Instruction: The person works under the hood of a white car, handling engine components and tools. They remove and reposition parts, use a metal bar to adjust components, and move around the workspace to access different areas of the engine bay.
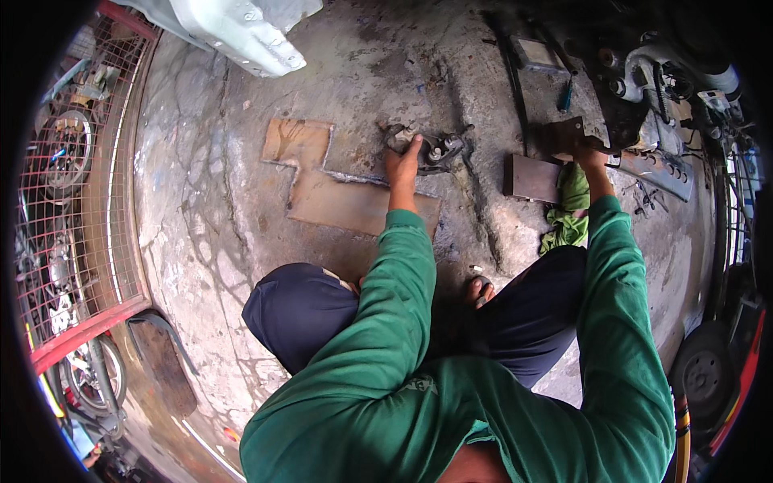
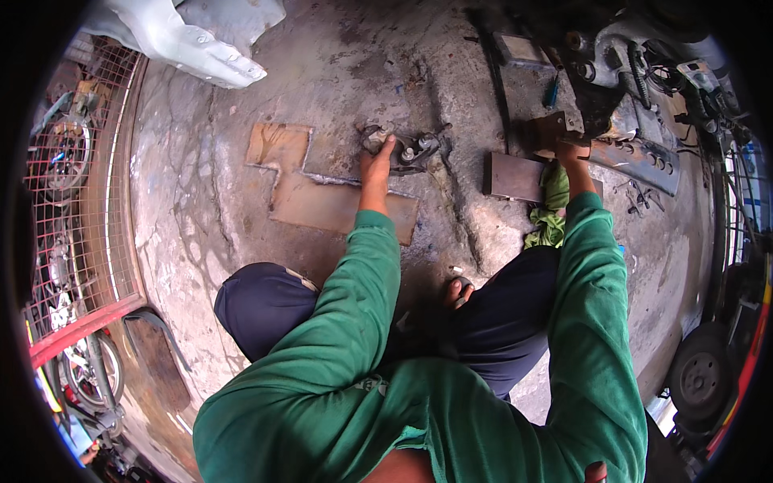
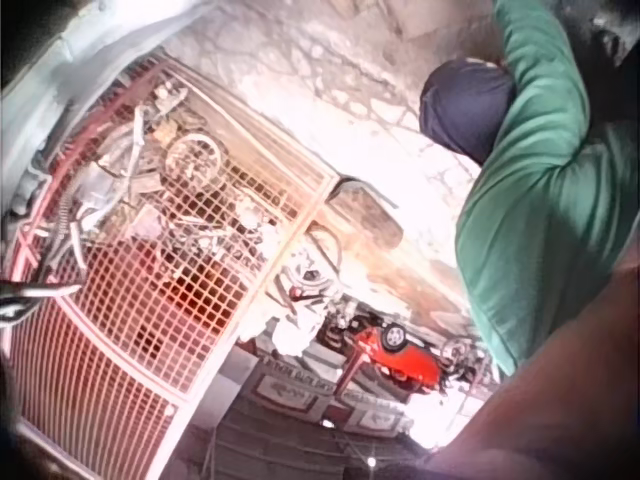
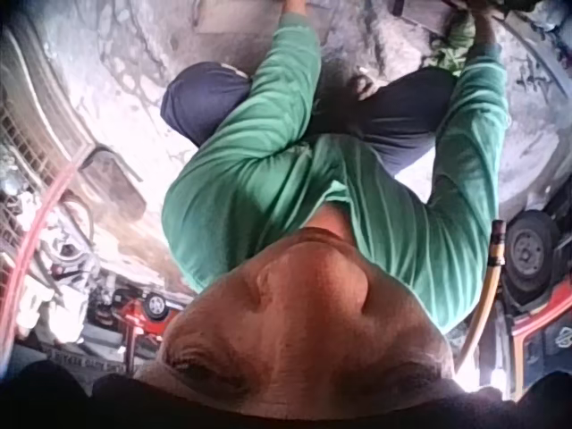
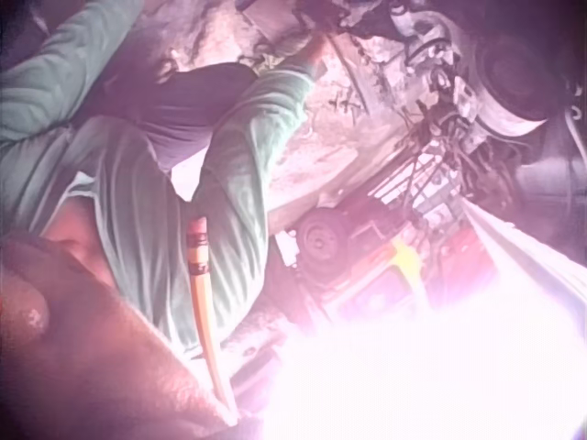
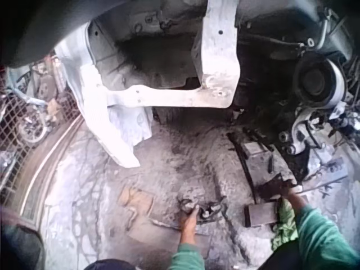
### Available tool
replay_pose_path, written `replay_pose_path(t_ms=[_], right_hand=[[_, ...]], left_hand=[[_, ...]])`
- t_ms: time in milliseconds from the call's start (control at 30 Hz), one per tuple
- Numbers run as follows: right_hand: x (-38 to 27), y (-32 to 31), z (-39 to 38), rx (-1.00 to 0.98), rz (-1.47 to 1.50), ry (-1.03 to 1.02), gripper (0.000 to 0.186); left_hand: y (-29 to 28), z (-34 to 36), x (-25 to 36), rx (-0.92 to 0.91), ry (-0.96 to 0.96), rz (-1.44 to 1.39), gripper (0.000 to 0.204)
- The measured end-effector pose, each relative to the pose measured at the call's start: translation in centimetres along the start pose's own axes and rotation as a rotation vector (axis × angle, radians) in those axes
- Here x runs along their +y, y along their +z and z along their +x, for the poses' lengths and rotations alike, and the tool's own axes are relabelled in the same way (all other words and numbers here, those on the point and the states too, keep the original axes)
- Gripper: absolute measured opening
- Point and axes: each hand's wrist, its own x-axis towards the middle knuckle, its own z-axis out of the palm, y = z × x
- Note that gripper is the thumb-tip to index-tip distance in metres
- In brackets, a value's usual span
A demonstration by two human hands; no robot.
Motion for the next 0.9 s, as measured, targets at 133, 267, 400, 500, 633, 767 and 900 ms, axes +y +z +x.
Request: replay_pose_path(t_ms=[133, 267, 400, 500, 633, 767, 900], right_hand=[[-4.2, -1.1, -0.2, -0.237, 0.356, 0.238, 0.054], [-9.0, -5.9, 0.4, -0.298, 0.454, 0.198, 0.043], [-9.9, -9.3, 1.9, -0.359, 0.369, 0.0, 0.048], [-10.9, -11.9, 2.3, -0.47, 0.62, -0.026, 0.056], [-20.6, -20.7, 1.7, -0.676, 0.624, -0.233, 0.055], [-24.5, -26.4, -0.1, -0.553, 0.645, -0.268, 0.052], [-28.2, -30.0, -1.1, -0.587, 0.709, -0.315, 0.052]], left_hand=[[-2.7, 1.0, -0.6, 0.077, 0.039, 0.029, 0.068], [-2.9, 0.3, -0.2, 0.093, 0.062, 0.098, 0.063], [-2.1, 0.6, -0.2, 0.067, 0.023, 0.086, 0.063], [-1.5, 1.9, -1.4, 0.038, -0.006, -0.009, 0.065], [-3.5, 2.2, -1.5, 0.07, -0.05, -0.034, 0.065], [-2.4, 2.9, -1.9, 0.034, 0.047, -0.097, 0.066], [-2.3, 4.9, -2.1, 0.265, 0.124, 0.218, 0.079]])
